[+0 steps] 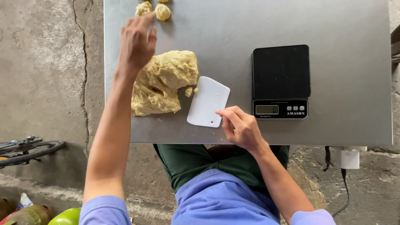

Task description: A person is portioning a large mass of dough into smaller, equal-sized pieces using a dough scraper and a digital scale.

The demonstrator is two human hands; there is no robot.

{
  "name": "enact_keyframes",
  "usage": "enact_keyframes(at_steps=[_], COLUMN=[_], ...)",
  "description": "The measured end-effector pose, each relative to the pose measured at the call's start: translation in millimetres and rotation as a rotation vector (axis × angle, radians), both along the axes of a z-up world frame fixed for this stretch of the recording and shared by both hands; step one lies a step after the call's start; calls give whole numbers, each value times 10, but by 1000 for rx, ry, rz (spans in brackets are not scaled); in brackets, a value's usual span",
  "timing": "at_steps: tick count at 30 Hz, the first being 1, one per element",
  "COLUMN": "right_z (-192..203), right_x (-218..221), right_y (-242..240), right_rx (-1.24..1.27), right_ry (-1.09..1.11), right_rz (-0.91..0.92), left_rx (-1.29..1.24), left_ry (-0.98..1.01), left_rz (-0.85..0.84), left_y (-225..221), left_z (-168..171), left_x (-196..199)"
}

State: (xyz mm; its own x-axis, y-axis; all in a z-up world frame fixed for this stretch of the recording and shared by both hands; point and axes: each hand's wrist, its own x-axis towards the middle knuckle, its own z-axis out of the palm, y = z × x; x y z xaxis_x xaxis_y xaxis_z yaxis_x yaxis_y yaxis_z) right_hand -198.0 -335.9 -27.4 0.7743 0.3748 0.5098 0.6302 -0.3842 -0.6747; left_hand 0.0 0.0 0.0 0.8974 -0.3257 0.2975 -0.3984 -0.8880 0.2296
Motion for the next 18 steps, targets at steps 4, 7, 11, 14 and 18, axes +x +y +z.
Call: enact_keyframes(at_steps=[4,7,11,14,18], right_z=[10,-124,-255,-305,-317], right_x=[15,-19,-39,-70,-103], right_y=[66,141,168,178,150], right_rx=[-55,-230,-464,-515,-484], right_ry=[-94,-210,-238,-245,-279], right_rz=[-20,-42,24,26,5], left_rx=[16,140,196,271,342], left_ry=[-84,-216,-208,-239,-294], left_rz=[-197,-362,-520,-458,-407], left_y=[-222,-424,-558,-452,-298], left_z=[121,76,-91,-97,-14], left_x=[-624,-1136,-1537,-1663,-1723])
